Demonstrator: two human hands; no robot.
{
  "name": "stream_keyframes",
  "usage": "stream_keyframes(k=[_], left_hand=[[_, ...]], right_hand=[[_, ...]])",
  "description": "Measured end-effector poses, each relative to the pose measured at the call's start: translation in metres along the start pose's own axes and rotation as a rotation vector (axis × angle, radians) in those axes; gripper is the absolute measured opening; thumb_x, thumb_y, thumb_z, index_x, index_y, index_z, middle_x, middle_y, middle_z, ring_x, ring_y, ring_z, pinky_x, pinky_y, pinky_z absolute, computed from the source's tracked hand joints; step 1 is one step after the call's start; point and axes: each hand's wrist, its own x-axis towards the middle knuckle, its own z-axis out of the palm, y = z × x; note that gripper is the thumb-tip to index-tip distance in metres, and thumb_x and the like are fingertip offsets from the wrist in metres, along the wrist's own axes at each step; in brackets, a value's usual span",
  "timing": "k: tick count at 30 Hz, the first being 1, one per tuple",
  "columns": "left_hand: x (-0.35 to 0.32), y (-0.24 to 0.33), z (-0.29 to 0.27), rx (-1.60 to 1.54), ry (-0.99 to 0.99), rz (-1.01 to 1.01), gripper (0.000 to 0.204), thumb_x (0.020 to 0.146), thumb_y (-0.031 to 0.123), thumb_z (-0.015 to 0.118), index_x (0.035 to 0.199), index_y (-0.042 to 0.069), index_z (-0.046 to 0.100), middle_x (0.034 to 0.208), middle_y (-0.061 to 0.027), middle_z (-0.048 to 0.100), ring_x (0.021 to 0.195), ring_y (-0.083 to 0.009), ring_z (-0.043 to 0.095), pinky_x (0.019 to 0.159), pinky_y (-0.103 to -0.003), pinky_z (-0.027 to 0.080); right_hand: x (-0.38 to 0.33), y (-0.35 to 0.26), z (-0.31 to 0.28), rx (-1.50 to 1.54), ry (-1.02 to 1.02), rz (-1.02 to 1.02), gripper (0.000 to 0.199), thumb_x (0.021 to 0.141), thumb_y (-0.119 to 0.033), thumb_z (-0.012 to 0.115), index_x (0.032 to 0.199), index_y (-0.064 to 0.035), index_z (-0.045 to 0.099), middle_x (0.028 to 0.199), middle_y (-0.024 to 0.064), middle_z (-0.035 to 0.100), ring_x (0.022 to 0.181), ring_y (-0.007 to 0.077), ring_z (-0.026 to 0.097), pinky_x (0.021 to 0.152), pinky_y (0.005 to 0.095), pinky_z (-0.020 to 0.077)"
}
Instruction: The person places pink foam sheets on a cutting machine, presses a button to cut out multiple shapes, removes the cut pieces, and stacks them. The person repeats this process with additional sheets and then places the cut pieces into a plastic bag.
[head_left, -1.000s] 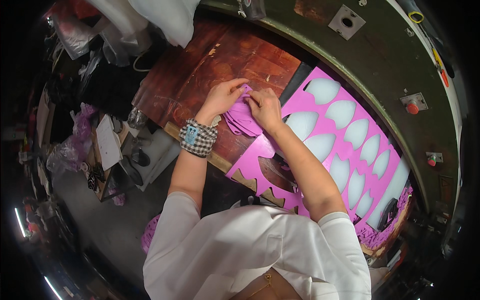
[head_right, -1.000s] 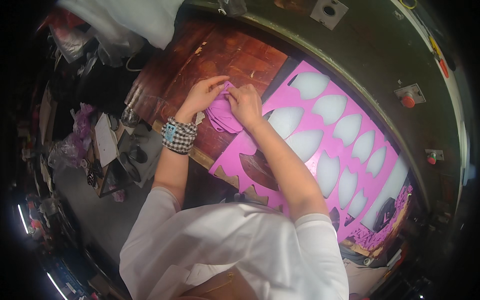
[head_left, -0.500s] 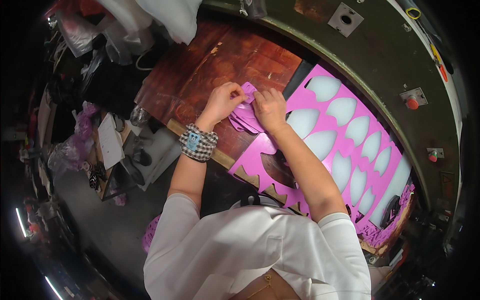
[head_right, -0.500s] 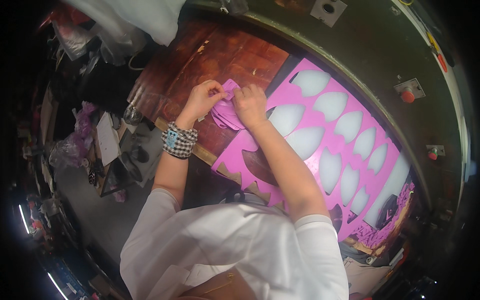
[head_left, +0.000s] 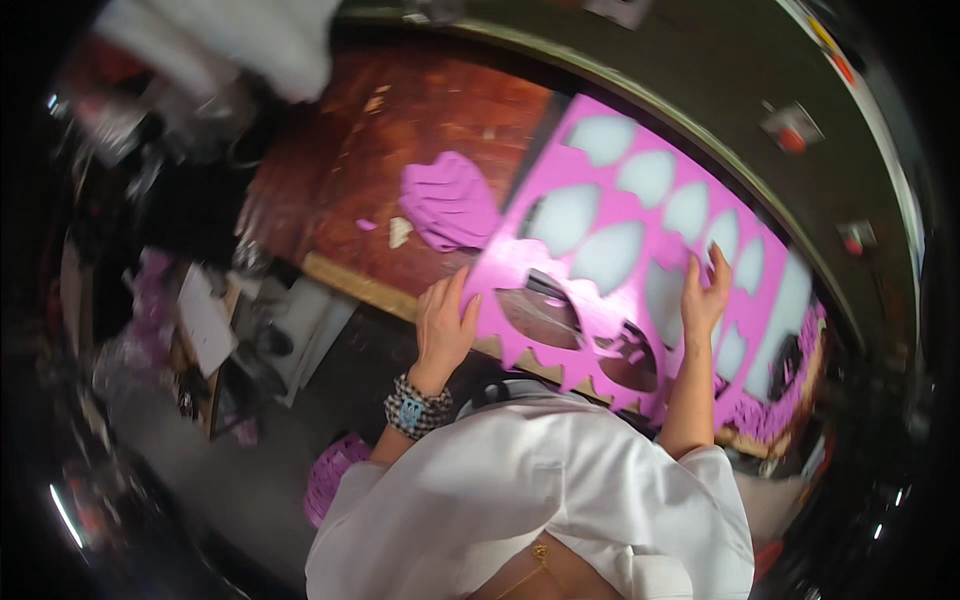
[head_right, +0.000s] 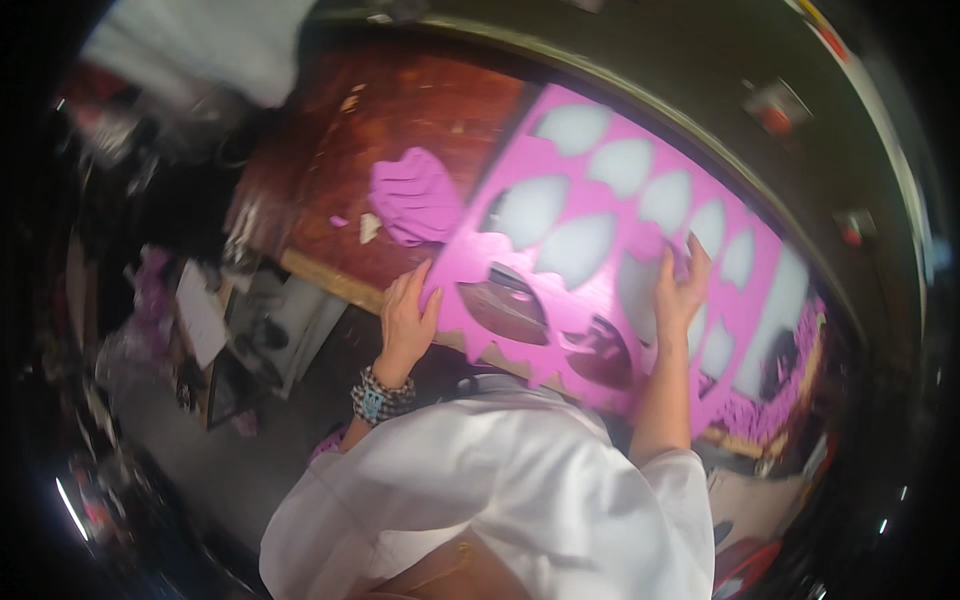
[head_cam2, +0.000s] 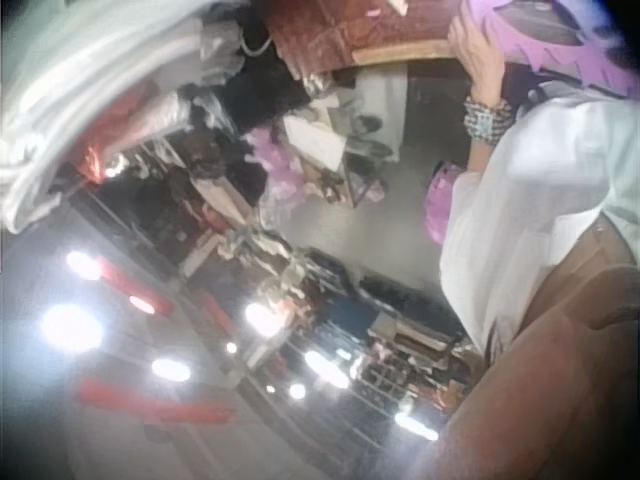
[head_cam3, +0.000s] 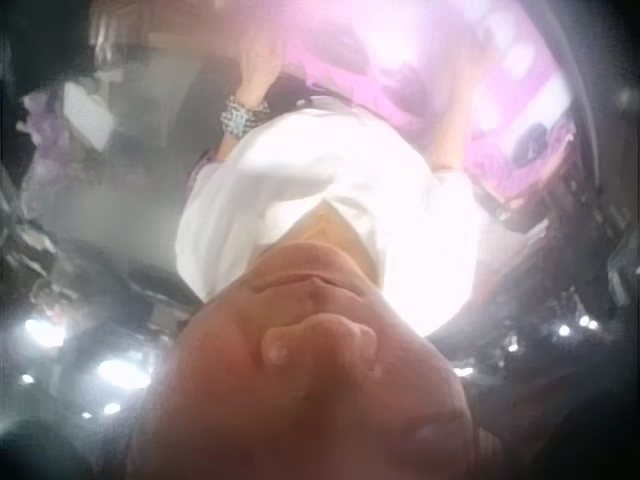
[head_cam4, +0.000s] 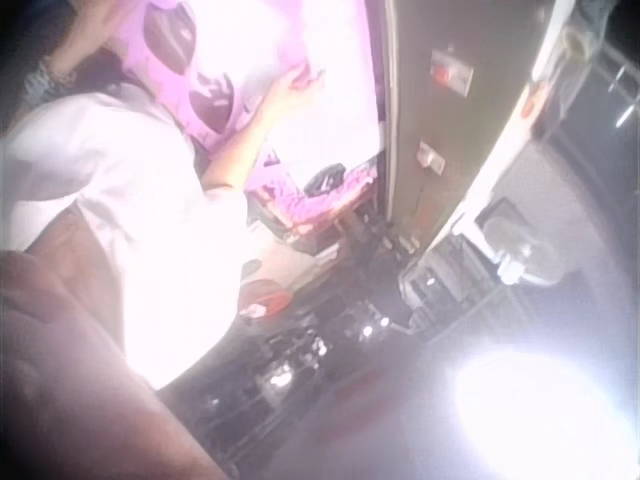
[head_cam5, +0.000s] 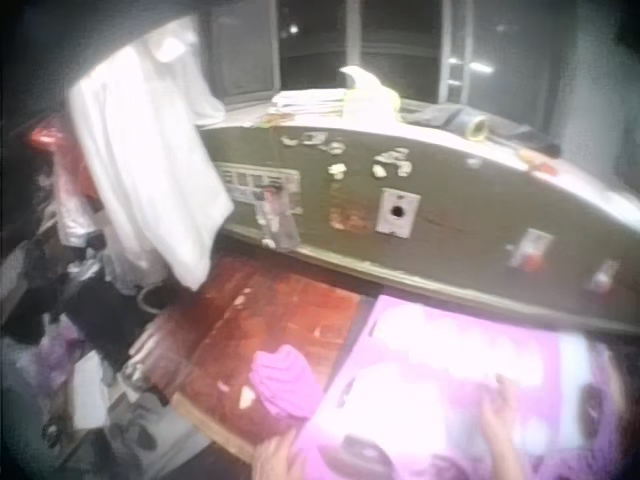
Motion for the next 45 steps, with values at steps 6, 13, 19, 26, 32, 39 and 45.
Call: stream_keyframes(k=[6, 13, 19, 26, 32, 39, 45], left_hand=[[0.012, 0.022, 0.016, 0.055, 0.024, -0.013, 0.035, 0.094, 0.023, 0.057, 0.120, -0.001, 0.058, 0.103, -0.0244, 0.064, 0.095, -0.0397, 0.063, 0.082, -0.044, 0.048], [-0.003, 0.055, -0.013, -0.156, -0.350, -0.159, 0.026, 0.096, 0.020, 0.056, 0.112, 0.000, 0.061, 0.088, -0.0118, 0.066, 0.077, -0.0228, 0.063, 0.071, -0.033, 0.049], [-0.086, 0.087, -0.082, -0.400, -0.761, 0.029, 0.030, 0.093, 0.009, 0.058, 0.121, -0.001, 0.057, 0.094, 0.0002, 0.063, 0.081, -0.0097, 0.057, 0.074, -0.023, 0.044], [-0.171, 0.100, -0.059, -0.423, -0.447, -0.502, 0.034, 0.094, 0.008, 0.056, 0.126, 0.002, 0.053, 0.092, -0.0015, 0.065, 0.084, -0.0091, 0.060, 0.075, -0.024, 0.050], [-0.235, 0.108, -0.061, -0.355, -0.296, -0.361, 0.028, 0.086, 0.027, 0.069, 0.097, 0.002, 0.066, 0.068, -0.0043, 0.065, 0.062, -0.0098, 0.060, 0.060, -0.027, 0.049], [-0.289, 0.086, -0.070, -0.322, -0.104, -0.512, 0.027, 0.094, 0.026, 0.059, 0.113, 0.009, 0.064, 0.083, -0.0071, 0.066, 0.072, -0.0177, 0.064, 0.067, -0.033, 0.051], [-0.340, 0.048, -0.086, -0.413, -0.086, -0.614, 0.023, 0.091, 0.026, 0.062, 0.100, 0.005, 0.066, 0.074, -0.0074, 0.065, 0.068, -0.0182, 0.063, 0.062, -0.035, 0.049]], right_hand=[[-0.105, 0.131, -0.180, -0.826, 0.268, 0.363, 0.054, 0.081, -0.022, 0.069, 0.127, 0.0020, 0.054, 0.121, 0.0268, 0.055, 0.110, 0.0385, 0.055, 0.099, 0.0452, 0.0406], [-0.156, 0.178, -0.201, 0.338, 0.315, 0.662, 0.045, 0.091, -0.014, 0.066, 0.129, 0.0057, 0.051, 0.095, 0.0043, 0.065, 0.081, 0.0097, 0.058, 0.073, 0.0234, 0.0475], [-0.195, 0.152, -0.309, 0.932, -0.319, 0.707, 0.033, 0.095, -0.023, 0.060, 0.115, 0.0021, 0.057, 0.092, 0.0100, 0.064, 0.077, 0.0180, 0.064, 0.067, 0.0316, 0.0527], [-0.121, 0.224, -0.303, 0.789, -0.247, 0.553, 0.034, 0.097, -0.026, 0.056, 0.119, -0.0012, 0.058, 0.094, 0.0040, 0.067, 0.073, 0.0110, 0.063, 0.053, 0.0219, 0.0455], [-0.058, 0.227, -0.236, 0.426, -0.304, 0.469, 0.042, 0.096, -0.029, 0.055, 0.129, -0.0035, 0.055, 0.095, 0.0046, 0.066, 0.074, 0.0119, 0.059, 0.058, 0.0236, 0.0460], [-0.080, 0.142, -0.098, 0.278, -0.317, 0.323, 0.043, 0.096, -0.029, 0.055, 0.129, -0.0020, 0.054, 0.099, 0.0070, 0.065, 0.080, 0.0148, 0.060, 0.065, 0.0266, 0.0472], [-0.083, 0.099, -0.024, 0.285, -0.437, 0.118, 0.043, 0.096, -0.029, 0.055, 0.129, -0.0007, 0.054, 0.103, 0.0090, 0.064, 0.086, 0.0173, 0.060, 0.072, 0.0292, 0.0483]])
